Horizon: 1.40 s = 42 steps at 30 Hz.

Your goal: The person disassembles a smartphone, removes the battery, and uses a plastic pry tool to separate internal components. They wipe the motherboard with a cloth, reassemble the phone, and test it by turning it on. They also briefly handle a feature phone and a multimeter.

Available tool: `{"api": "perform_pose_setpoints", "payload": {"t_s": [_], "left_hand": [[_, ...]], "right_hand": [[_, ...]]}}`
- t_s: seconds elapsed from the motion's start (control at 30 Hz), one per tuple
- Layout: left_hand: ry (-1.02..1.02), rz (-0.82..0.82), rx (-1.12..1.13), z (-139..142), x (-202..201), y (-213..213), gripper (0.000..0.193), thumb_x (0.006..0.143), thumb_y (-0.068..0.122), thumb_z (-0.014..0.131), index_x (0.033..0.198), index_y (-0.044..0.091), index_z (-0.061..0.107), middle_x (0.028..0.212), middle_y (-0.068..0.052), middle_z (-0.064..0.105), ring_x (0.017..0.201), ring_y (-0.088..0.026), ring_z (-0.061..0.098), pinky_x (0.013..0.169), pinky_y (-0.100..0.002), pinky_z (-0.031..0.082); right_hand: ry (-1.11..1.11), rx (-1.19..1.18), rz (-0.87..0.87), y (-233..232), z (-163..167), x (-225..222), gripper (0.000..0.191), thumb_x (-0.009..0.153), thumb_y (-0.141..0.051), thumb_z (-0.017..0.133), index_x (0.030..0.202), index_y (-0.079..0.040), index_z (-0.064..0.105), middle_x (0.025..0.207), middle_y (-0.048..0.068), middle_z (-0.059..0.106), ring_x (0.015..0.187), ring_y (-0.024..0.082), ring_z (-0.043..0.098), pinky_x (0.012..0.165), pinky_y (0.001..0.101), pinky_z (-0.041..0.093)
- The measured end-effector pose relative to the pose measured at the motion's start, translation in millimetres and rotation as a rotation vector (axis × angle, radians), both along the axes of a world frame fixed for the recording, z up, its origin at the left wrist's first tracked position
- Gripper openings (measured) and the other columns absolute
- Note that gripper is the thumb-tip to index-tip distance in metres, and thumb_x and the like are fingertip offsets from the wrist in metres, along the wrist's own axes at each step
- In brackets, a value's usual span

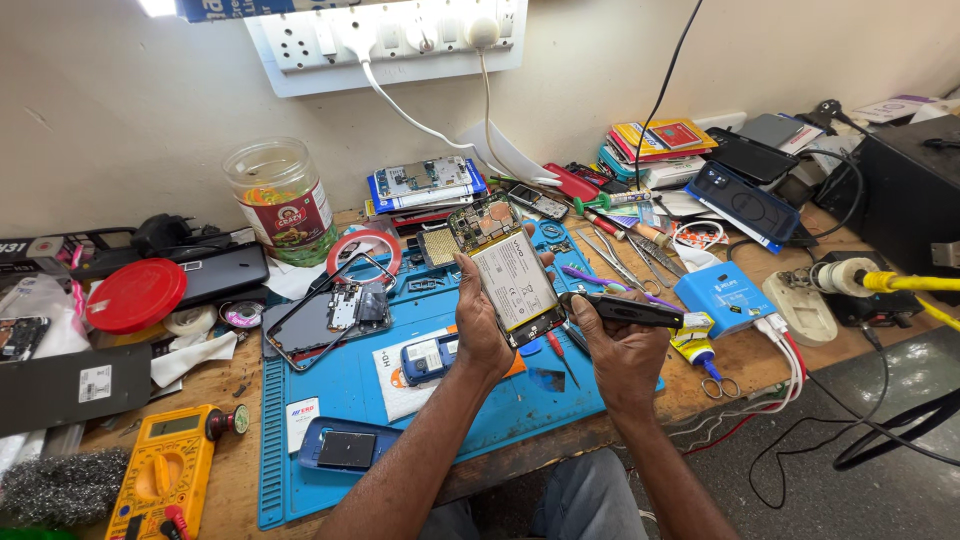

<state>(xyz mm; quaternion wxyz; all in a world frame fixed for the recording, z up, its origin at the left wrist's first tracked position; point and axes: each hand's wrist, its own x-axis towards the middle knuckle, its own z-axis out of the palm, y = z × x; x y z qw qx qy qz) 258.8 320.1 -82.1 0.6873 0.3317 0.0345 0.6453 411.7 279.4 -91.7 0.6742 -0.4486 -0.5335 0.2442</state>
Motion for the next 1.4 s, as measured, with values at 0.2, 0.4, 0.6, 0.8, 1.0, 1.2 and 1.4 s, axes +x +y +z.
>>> {"api": "perform_pose_setpoints", "payload": {"t_s": [0.2,0.4,0.6,0.8,1.0,1.2,1.4], "left_hand": [[0.022,0.123,-0.038,6.4,2.3,-4.2,0.074,0.105,0.061,0.021,0.153,0.009,0.038,0.146,-0.015,0.056,0.118,-0.027,0.067,0.092,-0.041,0.063],[0.062,0.187,-0.015,6.4,2.8,-6.3,0.072,0.105,0.060,0.022,0.153,0.008,0.038,0.147,-0.017,0.055,0.120,-0.028,0.066,0.092,-0.041,0.063],[0.048,0.106,0.005,-0.1,-1.9,-2.6,0.079,0.105,0.064,0.024,0.151,0.003,0.043,0.145,-0.016,0.056,0.117,-0.027,0.066,0.094,-0.041,0.062],[0.006,0.008,-0.031,-3.3,1.8,-4.3,0.085,0.102,0.067,0.025,0.148,-0.001,0.046,0.139,-0.016,0.061,0.116,-0.025,0.068,0.095,-0.041,0.061],[0.024,0.141,-0.011,-2.7,9.6,-10.4,0.080,0.099,0.064,0.031,0.144,-0.001,0.045,0.131,-0.014,0.065,0.109,-0.023,0.069,0.090,-0.039,0.061],[0.079,0.115,0.096,-4.9,7.4,-12.7,0.084,0.107,0.066,0.031,0.148,-0.005,0.050,0.118,-0.020,0.068,0.103,-0.022,0.069,0.090,-0.036,0.060],[0.103,0.061,0.052,-0.5,2.5,-10.2,0.081,0.101,0.066,0.027,0.142,-0.001,0.048,0.130,-0.016,0.065,0.113,-0.025,0.068,0.087,-0.042,0.062]], "right_hand": [[-0.007,0.046,-0.015,0.1,-7.5,-1.1,0.018,0.093,-0.008,0.079,0.102,0.001,0.067,0.081,0.003,0.070,0.068,0.003,0.060,0.059,0.0186,0.047],[-0.050,0.026,-0.083,-1.6,-17.6,-10.4,0.018,0.095,-0.008,0.078,0.102,0.003,0.066,0.085,0.008,0.068,0.075,0.008,0.060,0.067,0.0230,0.049],[0.526,-0.105,0.208,11.6,-9.9,-1.0,0.009,0.090,-0.006,0.076,0.095,0.000,0.071,0.091,0.012,0.076,0.080,0.019,0.075,0.076,0.0325,0.065],[0.380,-0.170,0.167,5.7,0.1,4.3,0.013,0.090,-0.010,0.078,0.094,0.001,0.071,0.088,0.015,0.075,0.076,0.019,0.073,0.071,0.0326,0.061],[-0.365,0.159,-0.215,-14.3,2.6,-12.9,0.020,0.092,-0.017,0.080,0.091,-0.002,0.067,0.083,0.008,0.075,0.076,0.013,0.072,0.068,0.0277,0.055],[-0.425,0.003,-0.289,-11.7,3.8,-14.6,0.022,0.093,-0.021,0.081,0.090,-0.003,0.069,0.079,0.009,0.073,0.071,0.017,0.070,0.068,0.0319,0.055],[0.546,-0.290,0.339,18.0,-0.1,20.6,0.015,0.089,-0.014,0.077,0.093,0.000,0.072,0.088,0.013,0.076,0.078,0.019,0.074,0.077,0.0351,0.063]]}}
